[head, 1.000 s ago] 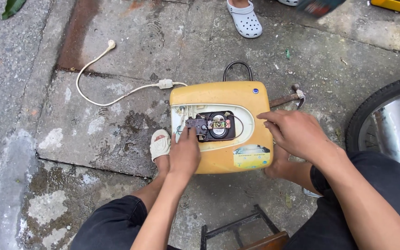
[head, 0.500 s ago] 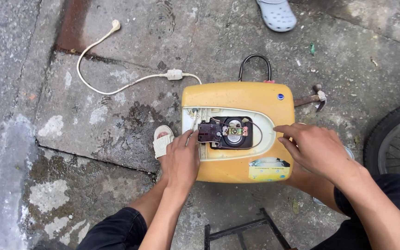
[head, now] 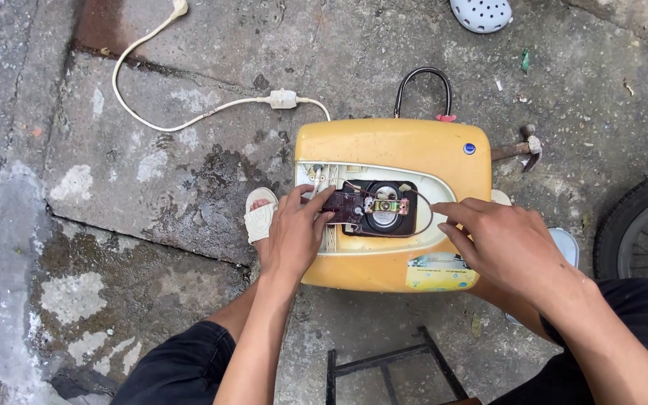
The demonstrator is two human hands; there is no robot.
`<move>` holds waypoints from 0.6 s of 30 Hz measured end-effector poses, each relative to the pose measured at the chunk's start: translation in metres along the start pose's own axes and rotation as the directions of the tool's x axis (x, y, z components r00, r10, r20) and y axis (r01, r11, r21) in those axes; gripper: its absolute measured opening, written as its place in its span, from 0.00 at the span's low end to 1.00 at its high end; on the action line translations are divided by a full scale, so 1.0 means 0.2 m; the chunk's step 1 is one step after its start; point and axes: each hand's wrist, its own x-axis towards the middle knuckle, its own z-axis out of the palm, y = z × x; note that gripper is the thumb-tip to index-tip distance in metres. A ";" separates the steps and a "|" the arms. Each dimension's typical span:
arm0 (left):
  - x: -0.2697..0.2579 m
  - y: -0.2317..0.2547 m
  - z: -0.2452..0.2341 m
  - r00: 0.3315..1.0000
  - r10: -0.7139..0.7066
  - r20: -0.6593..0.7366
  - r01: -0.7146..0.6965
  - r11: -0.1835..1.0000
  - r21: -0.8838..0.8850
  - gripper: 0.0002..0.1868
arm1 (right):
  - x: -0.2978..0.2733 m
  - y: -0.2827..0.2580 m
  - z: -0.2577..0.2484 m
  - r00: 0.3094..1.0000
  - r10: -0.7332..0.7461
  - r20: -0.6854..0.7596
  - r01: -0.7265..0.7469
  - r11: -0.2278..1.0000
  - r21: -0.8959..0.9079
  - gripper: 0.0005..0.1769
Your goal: Repairing a small appliance by removing the outer casing with a power drill and adjusting internal wiring with a screwdriver.
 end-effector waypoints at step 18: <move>0.00 -0.04 0.08 0.998 0.023 -0.065 -0.024 0.999 -0.021 0.24 | -0.02 -0.01 -0.01 1.000 -0.007 0.004 0.007 1.000 0.007 0.20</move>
